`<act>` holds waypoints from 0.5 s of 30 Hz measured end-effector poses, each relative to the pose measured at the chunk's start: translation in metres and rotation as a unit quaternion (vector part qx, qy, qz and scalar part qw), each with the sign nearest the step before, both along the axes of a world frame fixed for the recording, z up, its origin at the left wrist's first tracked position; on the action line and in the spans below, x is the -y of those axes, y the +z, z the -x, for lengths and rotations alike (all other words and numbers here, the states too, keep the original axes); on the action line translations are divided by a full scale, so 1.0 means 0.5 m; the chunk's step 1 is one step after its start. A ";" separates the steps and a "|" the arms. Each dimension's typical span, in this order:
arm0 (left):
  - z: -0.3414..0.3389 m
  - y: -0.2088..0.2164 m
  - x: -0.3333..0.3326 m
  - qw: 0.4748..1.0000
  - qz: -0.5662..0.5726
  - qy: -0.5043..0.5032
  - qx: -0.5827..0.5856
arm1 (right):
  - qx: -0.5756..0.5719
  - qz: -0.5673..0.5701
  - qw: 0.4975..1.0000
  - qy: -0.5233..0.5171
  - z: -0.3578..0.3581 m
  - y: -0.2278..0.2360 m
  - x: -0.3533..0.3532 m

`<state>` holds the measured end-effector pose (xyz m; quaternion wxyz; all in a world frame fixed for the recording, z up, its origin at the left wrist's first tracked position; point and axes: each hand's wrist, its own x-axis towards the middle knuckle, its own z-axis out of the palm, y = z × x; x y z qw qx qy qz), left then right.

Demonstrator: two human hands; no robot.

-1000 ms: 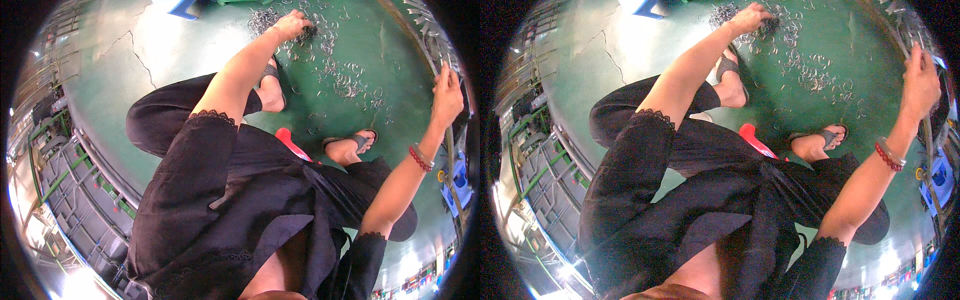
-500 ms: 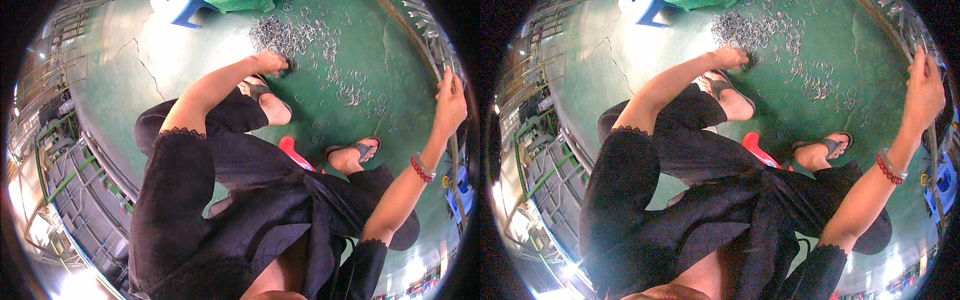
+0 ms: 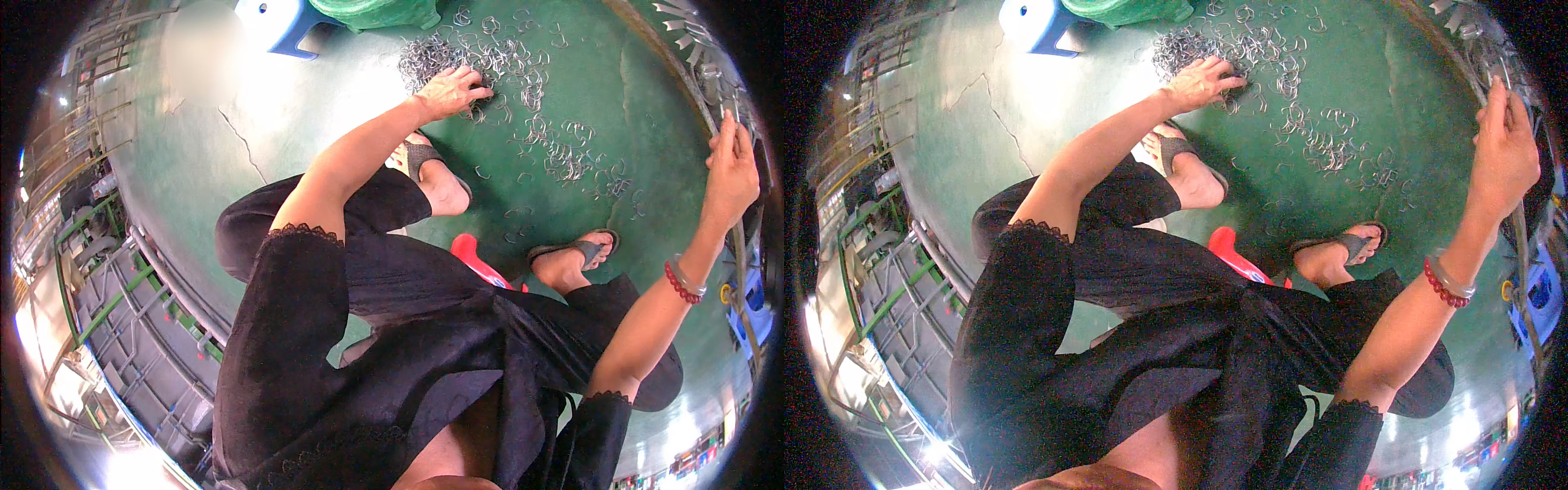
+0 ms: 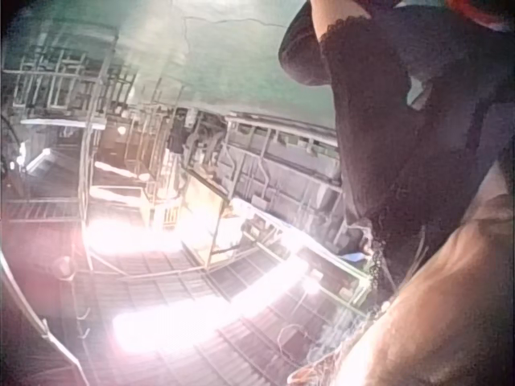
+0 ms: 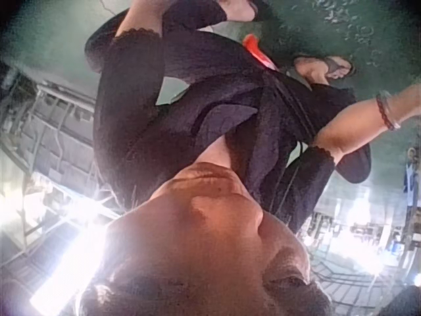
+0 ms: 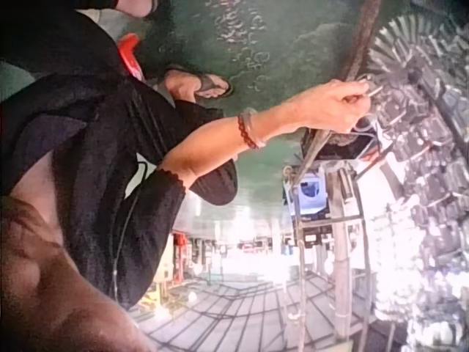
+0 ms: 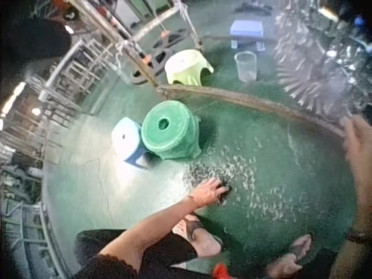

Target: The person sits on the floor and repeatedly picks up small metal hooks from a pile, attaching them to a hanging rack. The person handles the hooks one at a time, securing them onto the rack structure.

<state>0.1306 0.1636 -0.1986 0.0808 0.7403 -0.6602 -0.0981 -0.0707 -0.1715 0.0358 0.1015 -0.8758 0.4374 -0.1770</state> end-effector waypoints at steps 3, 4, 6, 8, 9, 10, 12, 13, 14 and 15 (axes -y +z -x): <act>-0.009 -0.019 0.004 0.999 -0.027 0.010 0.030 | 0.035 0.002 0.999 0.017 -0.004 0.003 -0.011; -0.015 -0.021 0.003 0.998 -0.053 0.015 0.042 | 0.028 0.011 1.000 0.001 -0.005 0.002 -0.011; -0.031 -0.026 0.011 0.995 -0.065 0.038 0.061 | 0.026 0.000 1.000 0.004 0.001 0.000 -0.001; -0.043 -0.020 0.008 0.992 -0.051 0.089 0.079 | 0.025 -0.004 1.000 0.009 0.001 -0.001 0.002; -0.047 -0.012 0.015 0.989 -0.042 0.111 0.086 | 0.023 -0.001 1.000 0.008 0.001 -0.001 0.004; -0.053 -0.016 0.020 0.990 -0.023 0.107 0.090 | 0.021 0.001 1.000 0.006 0.002 -0.001 0.006; -0.046 -0.004 0.033 0.990 -0.028 0.108 0.085 | 0.007 -0.004 1.000 0.000 0.006 0.000 0.008; -0.042 0.003 0.037 0.990 -0.031 0.109 0.084 | 0.002 -0.007 1.000 -0.002 0.006 0.000 0.008; -0.040 0.003 0.043 0.990 0.001 0.106 0.090 | 0.010 -0.009 1.000 0.000 0.006 0.000 0.008; -0.033 -0.002 0.047 0.993 0.013 0.095 0.070 | 0.017 -0.009 1.000 0.004 0.006 -0.001 0.006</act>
